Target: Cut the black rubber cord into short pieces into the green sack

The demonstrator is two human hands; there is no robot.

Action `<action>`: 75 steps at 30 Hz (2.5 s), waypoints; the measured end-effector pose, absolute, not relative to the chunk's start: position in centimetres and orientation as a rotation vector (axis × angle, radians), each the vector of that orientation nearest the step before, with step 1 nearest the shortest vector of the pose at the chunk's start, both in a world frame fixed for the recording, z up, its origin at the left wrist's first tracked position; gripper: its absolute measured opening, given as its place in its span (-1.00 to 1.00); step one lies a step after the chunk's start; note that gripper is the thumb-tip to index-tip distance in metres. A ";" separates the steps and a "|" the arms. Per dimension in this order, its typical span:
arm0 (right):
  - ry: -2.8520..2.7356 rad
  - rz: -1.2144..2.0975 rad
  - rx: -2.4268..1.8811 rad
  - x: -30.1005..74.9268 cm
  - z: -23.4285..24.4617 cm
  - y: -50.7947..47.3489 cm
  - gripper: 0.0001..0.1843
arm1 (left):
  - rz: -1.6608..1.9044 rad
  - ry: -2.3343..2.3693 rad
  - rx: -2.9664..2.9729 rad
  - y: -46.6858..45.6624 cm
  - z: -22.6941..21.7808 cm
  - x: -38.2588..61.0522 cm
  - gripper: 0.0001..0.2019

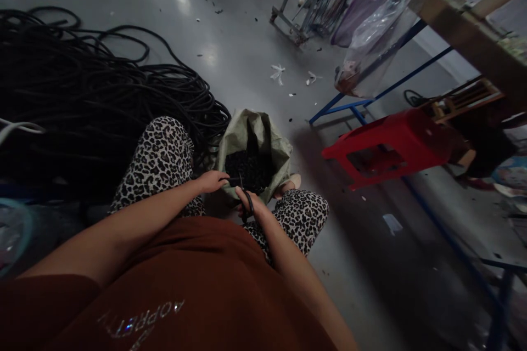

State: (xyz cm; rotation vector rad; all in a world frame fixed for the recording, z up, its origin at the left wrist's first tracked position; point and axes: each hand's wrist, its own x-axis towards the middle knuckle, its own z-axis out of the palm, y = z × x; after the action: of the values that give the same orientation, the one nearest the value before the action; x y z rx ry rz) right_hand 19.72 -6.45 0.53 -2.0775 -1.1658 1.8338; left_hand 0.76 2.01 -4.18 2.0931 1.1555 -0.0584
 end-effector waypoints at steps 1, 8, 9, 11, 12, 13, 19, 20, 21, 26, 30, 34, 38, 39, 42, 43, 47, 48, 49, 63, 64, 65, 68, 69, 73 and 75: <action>-1.166 1.874 -2.053 19.8 0.4 -6.5 -0.32 | -0.060 1.153 2.091 2.0 -4.1 0.8 -0.62; -1.175 1.918 -2.002 20.0 -0.5 -6.3 -0.33 | -0.033 1.103 2.091 2.0 -4.0 0.7 -0.68; -1.189 1.918 -2.008 19.9 -0.5 -6.3 -0.33 | -0.033 1.095 2.095 2.0 -4.0 0.7 -0.68; -1.197 1.917 -2.017 19.9 -0.6 -6.3 -0.32 | -0.039 1.079 2.105 2.0 -4.1 0.7 -0.68; -1.192 1.911 -2.024 19.8 -0.6 -6.3 -0.31 | -0.043 1.071 2.112 2.0 -4.1 0.7 -0.68; -1.188 1.902 -2.029 19.8 -0.6 -6.3 -0.30 | -0.045 1.064 2.120 2.0 -4.1 0.7 -0.68; -1.200 1.841 -2.037 19.6 -0.8 -6.6 -0.32 | -0.033 1.042 2.134 1.9 -4.4 0.8 -0.67; -1.198 1.834 -2.029 19.6 -0.8 -6.6 -0.33 | -0.029 1.049 2.131 1.8 -4.4 0.9 -0.67; -1.196 1.826 -2.021 19.5 -0.8 -6.7 -0.34 | -0.024 1.057 2.128 1.8 -4.5 1.0 -0.67; -1.127 1.803 -2.059 19.3 -0.8 -6.6 -0.38 | -0.012 1.079 2.109 1.6 -4.7 1.2 -0.65; -1.108 1.787 -2.065 19.3 -0.8 -6.6 -0.43 | -0.010 1.062 2.099 1.5 -4.4 1.3 -0.63; -1.091 1.740 -2.107 19.5 -0.7 -6.5 -0.43 | -0.042 1.114 2.102 1.5 -4.1 1.3 -0.63; -1.084 1.737 -2.137 19.5 -0.5 -6.2 -0.44 | -0.106 1.151 2.114 1.6 -4.0 1.4 -0.64; -1.091 1.740 -2.147 19.5 -0.4 -6.2 -0.45 | -0.119 1.152 2.115 1.6 -4.1 1.3 -0.64; -1.150 1.736 -2.160 19.5 -0.2 -6.2 -0.48 | -0.155 1.149 2.107 1.6 -4.1 1.3 -0.66; -1.175 1.735 -2.155 19.5 -0.1 -6.2 -0.49 | -0.167 1.148 2.102 1.5 -4.1 1.3 -0.66; -1.261 1.735 -2.151 19.6 0.7 -6.3 -0.50 | -0.188 1.153 2.101 1.5 -4.1 1.2 -0.66; -1.283 1.729 -2.164 19.6 1.0 -6.3 -0.50 | -0.192 1.153 2.103 1.5 -4.2 1.2 -0.66; -1.305 1.719 -2.176 19.6 1.2 -6.3 -0.51 | -0.194 1.154 2.102 1.5 -4.2 1.1 -0.66; -1.222 1.637 -2.273 20.0 0.3 -6.1 -0.44 | -0.168 1.238 2.059 1.8 -4.0 1.0 -0.63; -1.211 1.653 -2.263 20.0 0.3 -6.1 -0.41 | -0.156 1.241 2.060 1.8 -4.1 1.0 -0.62; -1.202 1.683 -2.253 20.1 0.2 -6.0 -0.38 | -0.143 1.248 2.060 1.8 -4.3 1.0 -0.61; -1.173 1.784 -2.214 20.0 0.3 -6.0 -0.32 | -0.102 1.275 2.054 1.9 -4.6 0.9 -0.60; -1.163 1.805 -2.194 20.0 0.3 -6.0 -0.32 | -0.093 1.280 2.049 1.9 -4.7 0.9 -0.60; -1.173 1.848 -2.137 19.9 0.4 -6.2 -0.32 | -0.110 1.290 2.036 2.0 -4.8 0.9 -0.58; -1.204 1.852 -2.117 19.9 0.6 -6.2 -0.31 | -0.125 1.289 2.039 2.0 -4.8 0.9 -0.57</action>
State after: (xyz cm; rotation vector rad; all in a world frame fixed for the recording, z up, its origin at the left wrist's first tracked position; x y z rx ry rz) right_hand 19.88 -6.21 0.56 -2.1167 -1.2040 1.8518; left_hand 0.93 1.98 -4.78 2.0388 1.2888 -0.1247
